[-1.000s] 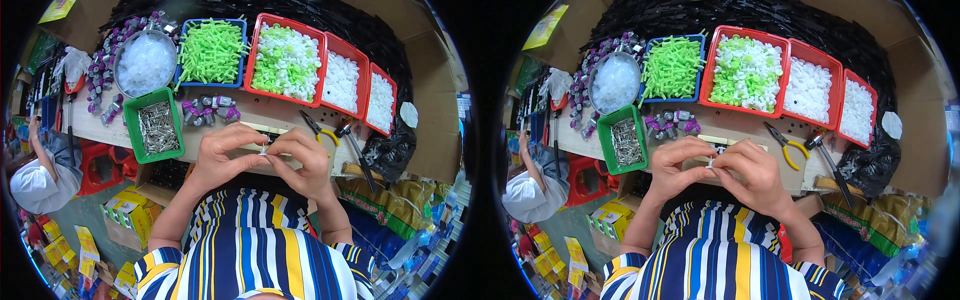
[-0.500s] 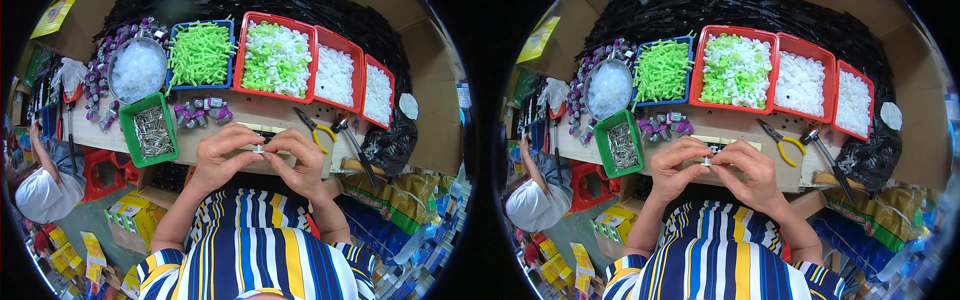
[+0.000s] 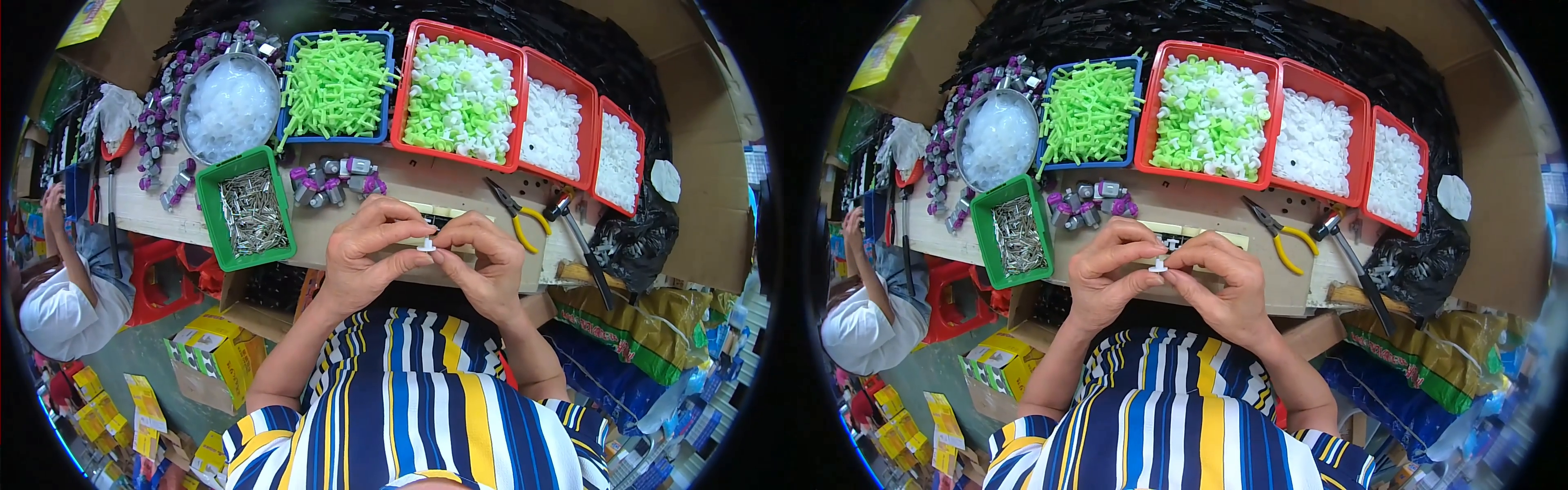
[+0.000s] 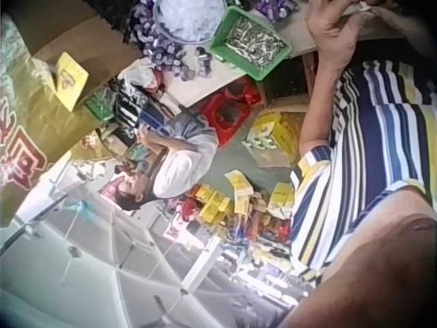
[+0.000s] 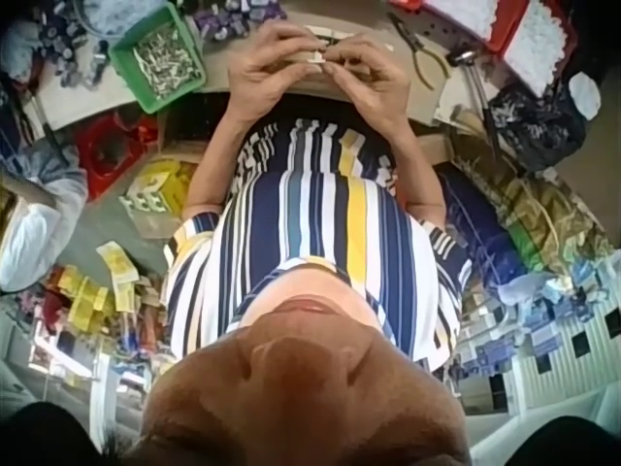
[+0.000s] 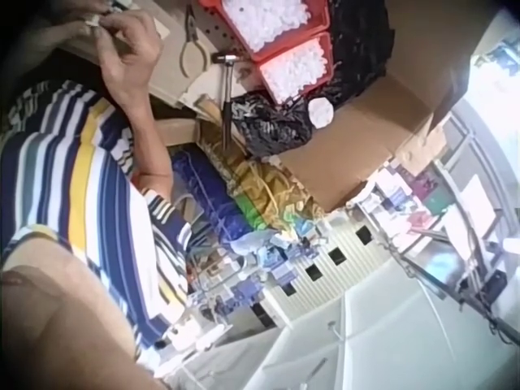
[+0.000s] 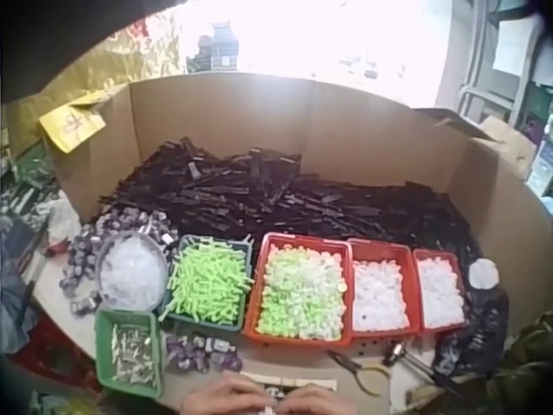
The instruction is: Assemble small plastic components and metal pins at a factory workbench.
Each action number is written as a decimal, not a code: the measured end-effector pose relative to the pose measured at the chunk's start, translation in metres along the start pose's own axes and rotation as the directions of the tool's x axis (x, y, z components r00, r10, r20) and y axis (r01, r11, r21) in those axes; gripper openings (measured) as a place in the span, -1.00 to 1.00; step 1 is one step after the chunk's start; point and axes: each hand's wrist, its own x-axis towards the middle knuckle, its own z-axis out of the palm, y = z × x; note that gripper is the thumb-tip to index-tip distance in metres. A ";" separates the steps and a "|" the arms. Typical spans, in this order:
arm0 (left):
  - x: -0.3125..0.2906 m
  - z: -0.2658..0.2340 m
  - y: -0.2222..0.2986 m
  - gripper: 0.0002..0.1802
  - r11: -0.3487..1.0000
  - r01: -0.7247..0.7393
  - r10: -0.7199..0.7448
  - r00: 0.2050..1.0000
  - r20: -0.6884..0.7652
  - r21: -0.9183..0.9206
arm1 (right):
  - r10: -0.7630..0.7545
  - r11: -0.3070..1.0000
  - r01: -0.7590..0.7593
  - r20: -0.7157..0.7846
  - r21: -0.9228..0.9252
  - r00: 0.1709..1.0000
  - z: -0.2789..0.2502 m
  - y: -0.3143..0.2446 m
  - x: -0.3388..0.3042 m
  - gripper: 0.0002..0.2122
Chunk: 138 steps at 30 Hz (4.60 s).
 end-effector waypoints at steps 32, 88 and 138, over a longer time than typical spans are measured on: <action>-0.014 0.007 -0.012 -0.53 0.756 -0.259 0.262 0.961 0.084 0.602 | -0.290 0.650 0.297 0.133 -0.699 0.948 -0.017 0.013 0.001 -0.80; -0.009 0.011 -0.014 -0.64 0.336 -0.609 0.328 0.791 0.517 0.719 | -0.055 0.317 -0.275 -0.307 -0.908 0.950 -0.167 0.026 -0.042 -0.84; 0.082 -0.166 0.029 -0.90 0.350 0.106 0.214 0.958 -0.189 0.931 | -0.011 0.856 -0.113 -0.235 -0.505 0.972 -0.094 -0.014 0.011 -0.79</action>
